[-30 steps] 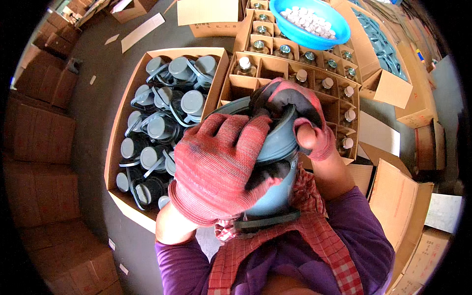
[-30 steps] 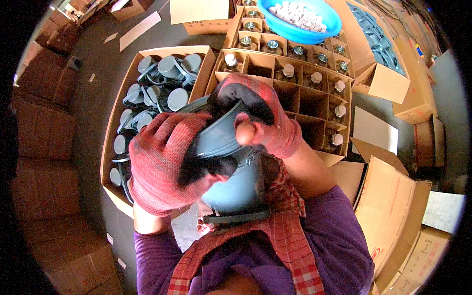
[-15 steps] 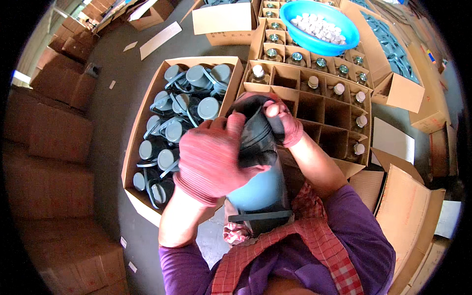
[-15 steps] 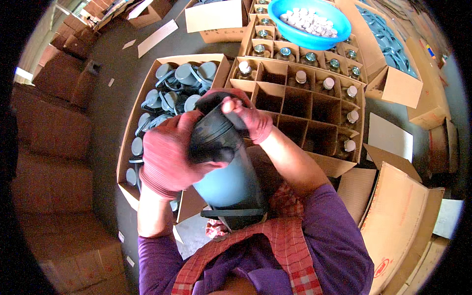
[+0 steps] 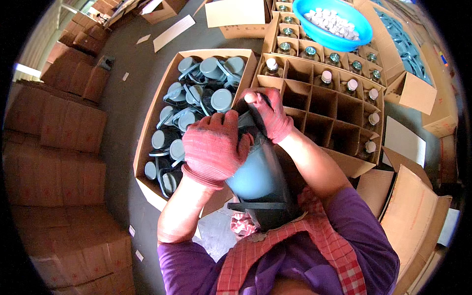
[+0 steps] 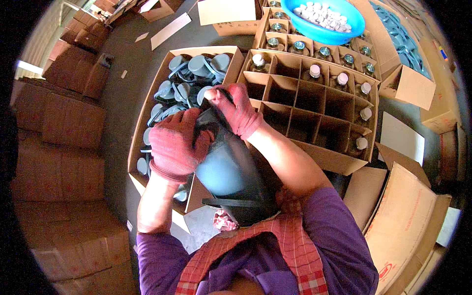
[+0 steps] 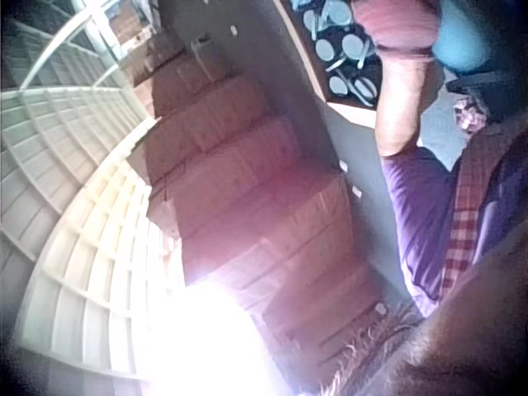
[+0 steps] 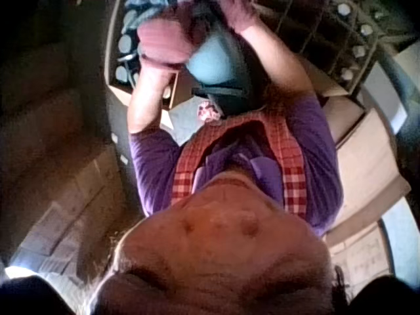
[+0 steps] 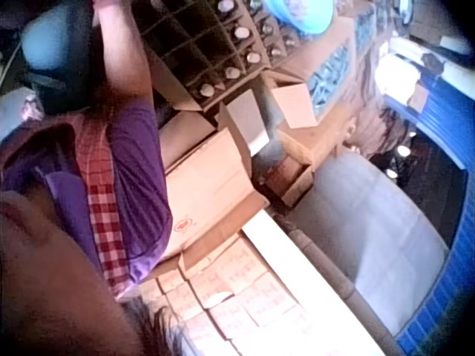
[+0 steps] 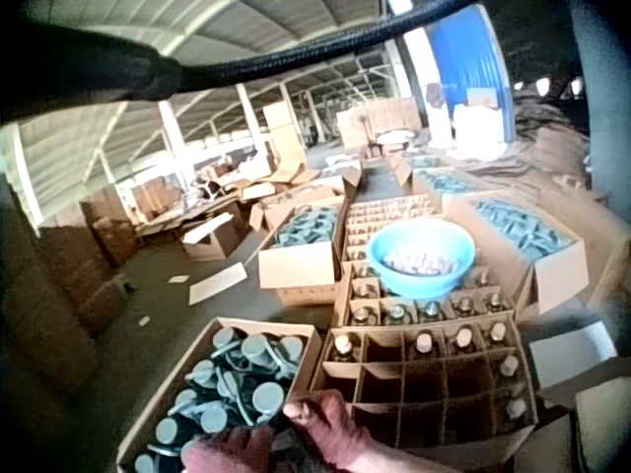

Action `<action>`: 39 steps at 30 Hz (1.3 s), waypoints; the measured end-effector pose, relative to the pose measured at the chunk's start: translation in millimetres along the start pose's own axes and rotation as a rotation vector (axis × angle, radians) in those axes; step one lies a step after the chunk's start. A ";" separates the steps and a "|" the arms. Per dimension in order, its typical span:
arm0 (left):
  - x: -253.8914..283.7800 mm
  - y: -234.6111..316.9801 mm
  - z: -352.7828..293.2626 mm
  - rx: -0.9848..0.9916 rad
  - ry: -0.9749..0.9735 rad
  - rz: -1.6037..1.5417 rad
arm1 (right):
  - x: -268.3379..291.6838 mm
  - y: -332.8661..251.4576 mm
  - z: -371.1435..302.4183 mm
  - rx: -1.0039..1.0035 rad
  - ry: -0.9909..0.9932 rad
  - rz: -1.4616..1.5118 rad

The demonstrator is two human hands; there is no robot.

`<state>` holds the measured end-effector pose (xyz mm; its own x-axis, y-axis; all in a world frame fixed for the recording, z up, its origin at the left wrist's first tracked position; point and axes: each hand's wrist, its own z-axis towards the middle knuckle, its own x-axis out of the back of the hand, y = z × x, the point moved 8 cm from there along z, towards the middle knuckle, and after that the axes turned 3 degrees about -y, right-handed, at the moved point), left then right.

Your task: The person assembles thermoses by inserting glass liners and plastic interior components into blue shells, screws on caps, and places the finished items into cardboard boxes.

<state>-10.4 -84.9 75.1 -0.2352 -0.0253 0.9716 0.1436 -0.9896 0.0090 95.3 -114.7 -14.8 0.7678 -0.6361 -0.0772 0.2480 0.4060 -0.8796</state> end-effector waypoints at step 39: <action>-216.6 -25.7 -167.3 0.756 0.427 -1.907 | 66.7 -28.4 -240.0 -0.248 -0.599 -0.760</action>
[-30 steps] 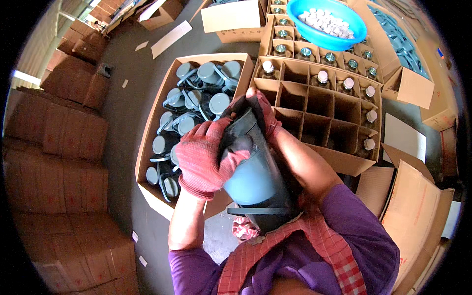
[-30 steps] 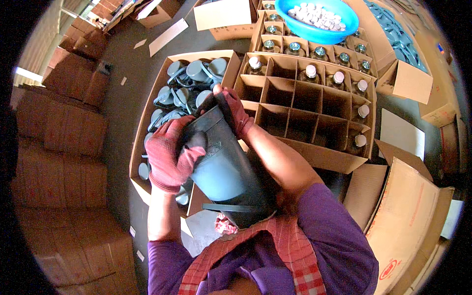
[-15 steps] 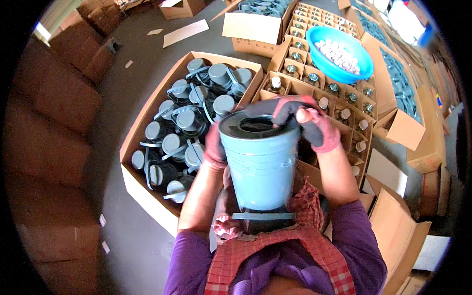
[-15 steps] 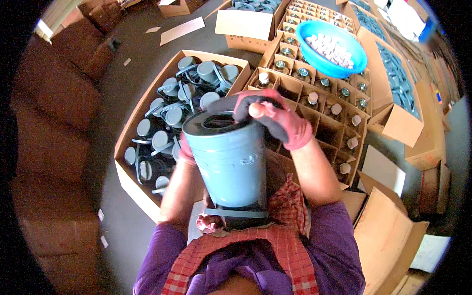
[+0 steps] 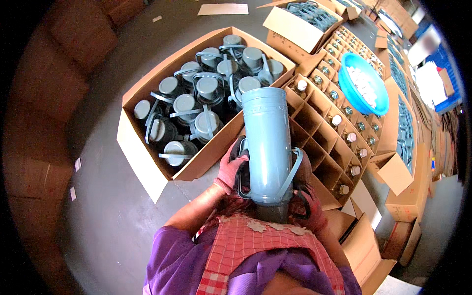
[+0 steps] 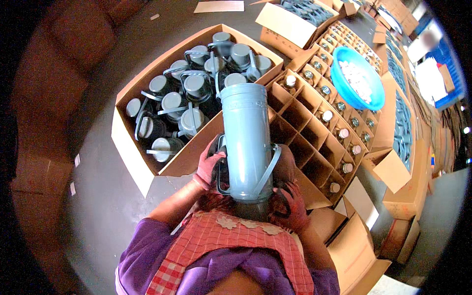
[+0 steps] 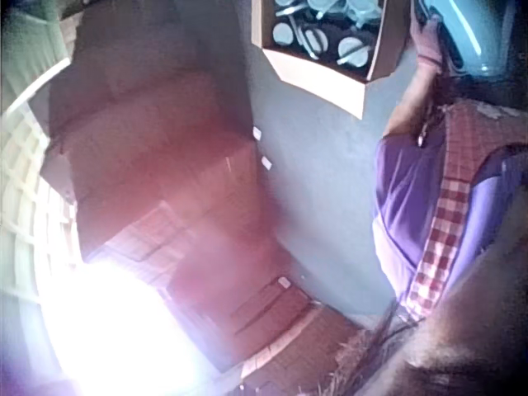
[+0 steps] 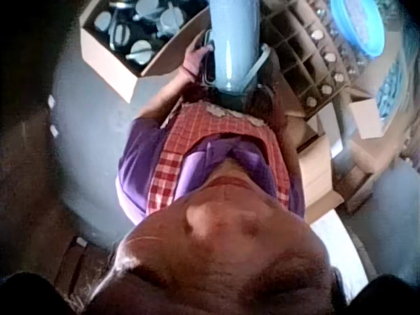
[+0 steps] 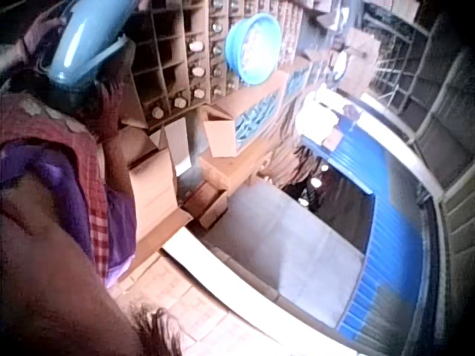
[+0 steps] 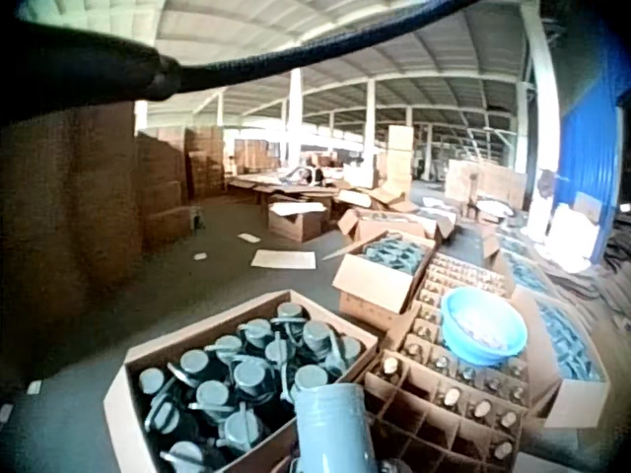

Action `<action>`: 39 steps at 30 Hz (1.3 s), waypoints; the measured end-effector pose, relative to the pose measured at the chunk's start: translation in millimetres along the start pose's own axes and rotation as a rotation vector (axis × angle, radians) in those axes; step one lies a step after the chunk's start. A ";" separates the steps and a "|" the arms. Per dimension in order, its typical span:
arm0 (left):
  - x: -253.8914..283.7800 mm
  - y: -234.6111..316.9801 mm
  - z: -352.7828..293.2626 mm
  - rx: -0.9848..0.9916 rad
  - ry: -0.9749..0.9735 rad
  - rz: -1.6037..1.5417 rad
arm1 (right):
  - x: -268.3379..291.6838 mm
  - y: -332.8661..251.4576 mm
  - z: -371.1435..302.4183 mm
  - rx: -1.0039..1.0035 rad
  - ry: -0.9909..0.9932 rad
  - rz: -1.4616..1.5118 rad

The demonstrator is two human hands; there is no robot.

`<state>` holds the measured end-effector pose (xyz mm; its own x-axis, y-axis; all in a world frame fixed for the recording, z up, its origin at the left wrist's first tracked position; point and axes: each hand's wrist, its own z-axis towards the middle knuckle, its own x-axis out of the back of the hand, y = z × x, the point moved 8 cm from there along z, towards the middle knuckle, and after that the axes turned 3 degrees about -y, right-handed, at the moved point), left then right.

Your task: The person assembles thermoses by inserting glass liners and plastic interior components into blue shells, screws on caps, and places the finished items into cardboard boxes.

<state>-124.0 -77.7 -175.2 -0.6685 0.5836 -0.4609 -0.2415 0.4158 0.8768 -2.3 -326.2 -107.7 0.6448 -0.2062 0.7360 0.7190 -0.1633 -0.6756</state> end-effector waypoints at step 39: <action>24.6 169.7 183.2 -0.132 0.308 1.347 | 156.8 -53.1 325.2 -0.164 0.020 1.167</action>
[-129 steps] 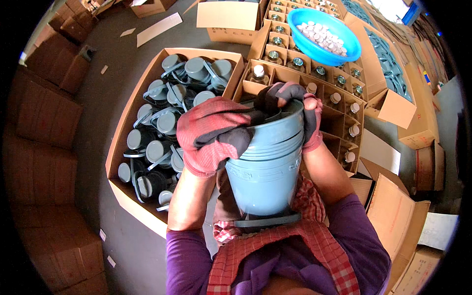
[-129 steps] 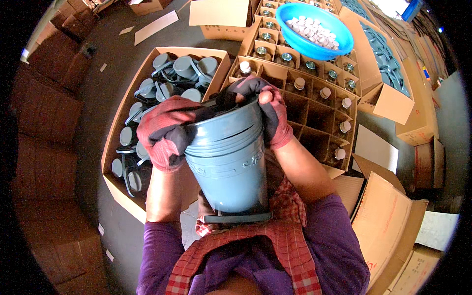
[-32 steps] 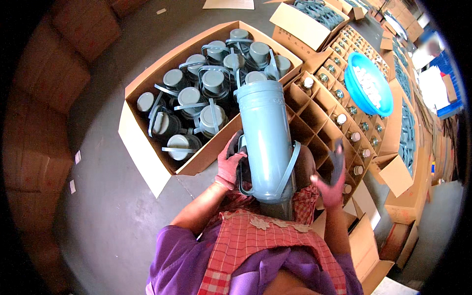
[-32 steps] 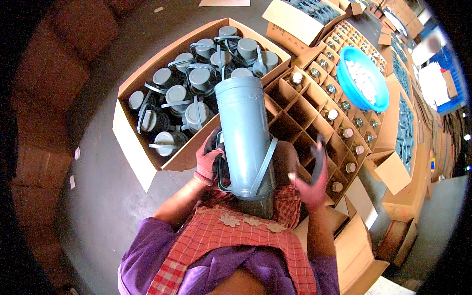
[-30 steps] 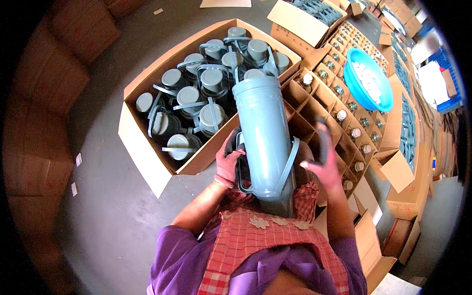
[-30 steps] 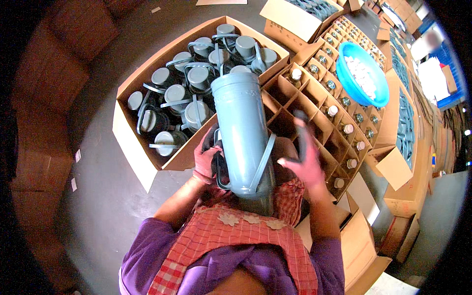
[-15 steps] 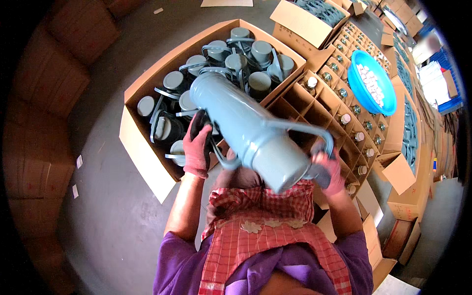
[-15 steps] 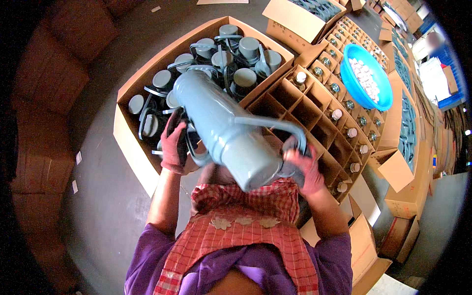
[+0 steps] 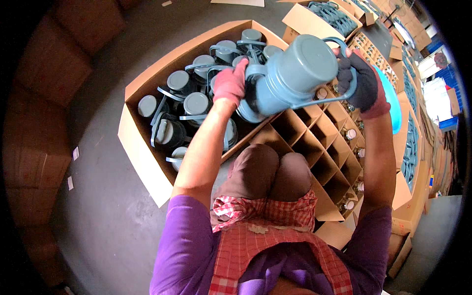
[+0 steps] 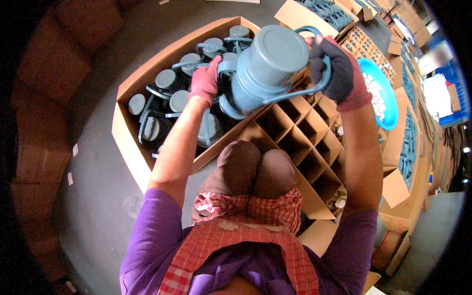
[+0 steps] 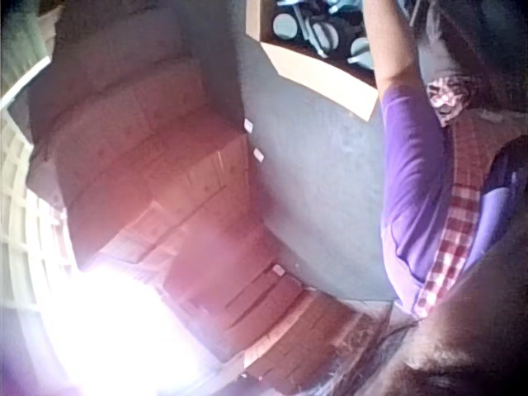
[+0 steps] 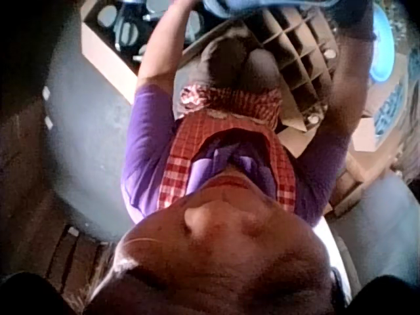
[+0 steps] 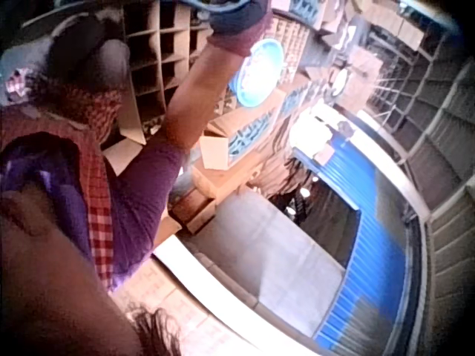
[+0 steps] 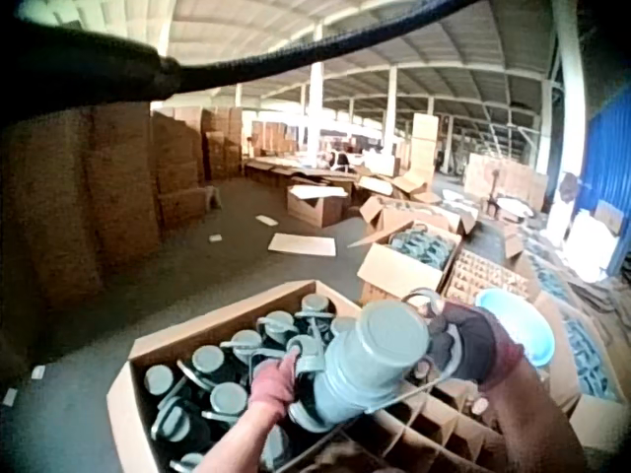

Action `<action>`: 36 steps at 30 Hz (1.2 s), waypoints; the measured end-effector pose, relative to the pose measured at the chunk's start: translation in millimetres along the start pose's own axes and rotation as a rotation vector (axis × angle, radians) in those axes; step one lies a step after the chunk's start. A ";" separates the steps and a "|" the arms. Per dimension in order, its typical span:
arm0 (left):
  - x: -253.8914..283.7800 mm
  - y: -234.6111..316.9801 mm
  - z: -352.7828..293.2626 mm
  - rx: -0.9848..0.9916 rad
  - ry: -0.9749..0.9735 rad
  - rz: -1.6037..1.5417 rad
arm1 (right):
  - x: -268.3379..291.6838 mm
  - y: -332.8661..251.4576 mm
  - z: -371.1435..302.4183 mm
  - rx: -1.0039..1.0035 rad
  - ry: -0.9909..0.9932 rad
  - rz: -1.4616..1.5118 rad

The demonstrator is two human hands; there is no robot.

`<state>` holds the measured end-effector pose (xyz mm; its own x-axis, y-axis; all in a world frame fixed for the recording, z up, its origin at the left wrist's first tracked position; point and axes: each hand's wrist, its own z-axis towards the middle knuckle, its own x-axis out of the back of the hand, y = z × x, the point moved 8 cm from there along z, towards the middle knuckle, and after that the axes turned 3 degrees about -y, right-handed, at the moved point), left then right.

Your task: The person assembles thermoses by inserting glass liners and plastic interior components into blue shells, screws on caps, and places the finished items into cardboard boxes.

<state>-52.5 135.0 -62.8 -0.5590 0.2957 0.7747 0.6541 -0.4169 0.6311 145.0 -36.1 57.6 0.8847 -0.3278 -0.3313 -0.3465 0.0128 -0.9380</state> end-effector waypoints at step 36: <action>-67.8 -32.3 -83.6 0.300 -0.297 -1.454 | -23.6 -15.0 70.1 0.357 0.265 -1.162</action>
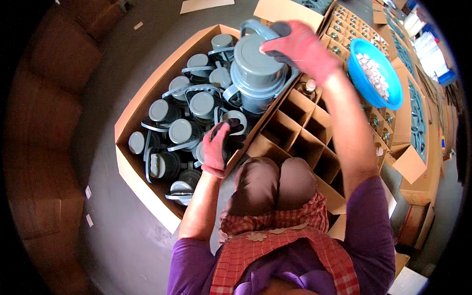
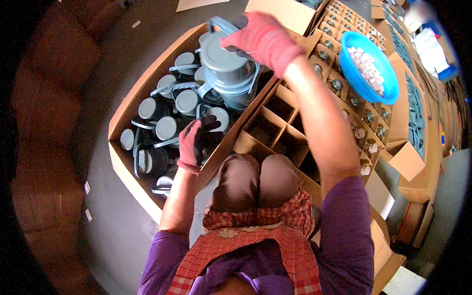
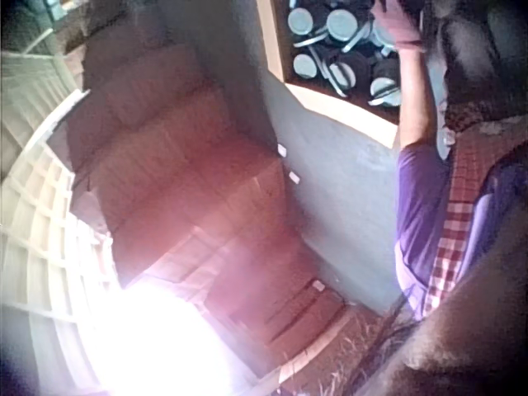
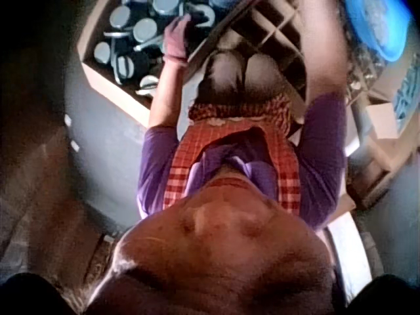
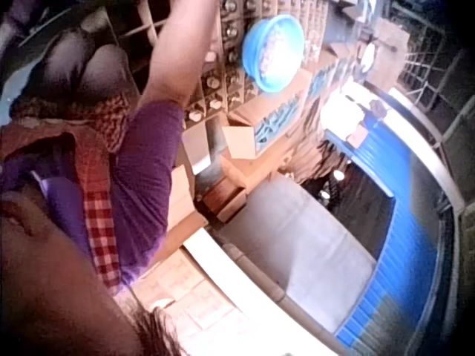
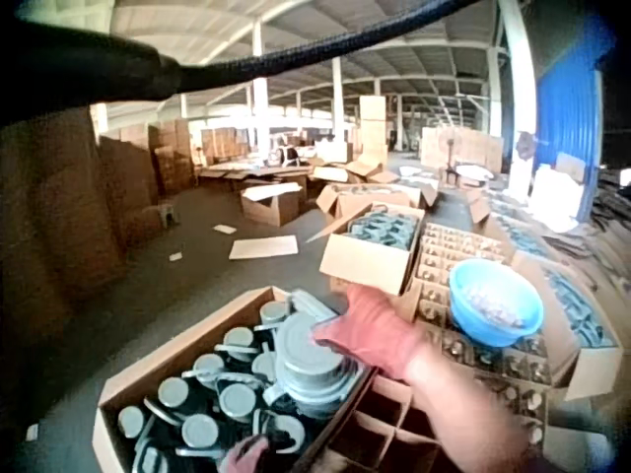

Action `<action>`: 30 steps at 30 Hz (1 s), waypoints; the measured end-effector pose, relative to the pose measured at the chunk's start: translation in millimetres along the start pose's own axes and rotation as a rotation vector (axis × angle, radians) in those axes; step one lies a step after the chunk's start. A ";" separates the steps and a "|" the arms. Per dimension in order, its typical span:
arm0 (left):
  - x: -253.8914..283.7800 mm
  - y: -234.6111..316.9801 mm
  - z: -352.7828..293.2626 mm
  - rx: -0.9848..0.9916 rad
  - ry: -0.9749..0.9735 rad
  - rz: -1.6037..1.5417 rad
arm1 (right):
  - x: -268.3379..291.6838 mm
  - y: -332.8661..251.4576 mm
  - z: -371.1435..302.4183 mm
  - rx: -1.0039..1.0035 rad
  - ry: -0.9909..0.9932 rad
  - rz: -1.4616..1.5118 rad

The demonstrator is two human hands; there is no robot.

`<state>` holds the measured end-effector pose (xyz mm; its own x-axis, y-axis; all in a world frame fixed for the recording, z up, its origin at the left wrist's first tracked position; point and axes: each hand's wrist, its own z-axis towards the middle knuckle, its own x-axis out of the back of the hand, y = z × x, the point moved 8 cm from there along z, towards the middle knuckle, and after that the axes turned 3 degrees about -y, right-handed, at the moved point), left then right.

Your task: The person assembles thermoses by inserting glass liners and plastic interior components into blue shells, screws on caps, and places the finished items into cardboard boxes.

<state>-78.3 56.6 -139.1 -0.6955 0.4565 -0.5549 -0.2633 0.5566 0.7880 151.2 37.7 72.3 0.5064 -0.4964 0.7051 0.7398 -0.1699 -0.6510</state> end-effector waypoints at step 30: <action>-182.2 -75.8 -11.3 0.257 -0.795 0.005 | 69.5 4.7 -225.0 -0.036 -0.078 0.003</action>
<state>60.8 -76.7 -94.7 0.0086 0.7595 -0.6505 -0.0342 0.6504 0.7589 90.2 -189.1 55.0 0.5424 -0.4294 0.7221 0.7227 -0.1998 -0.6616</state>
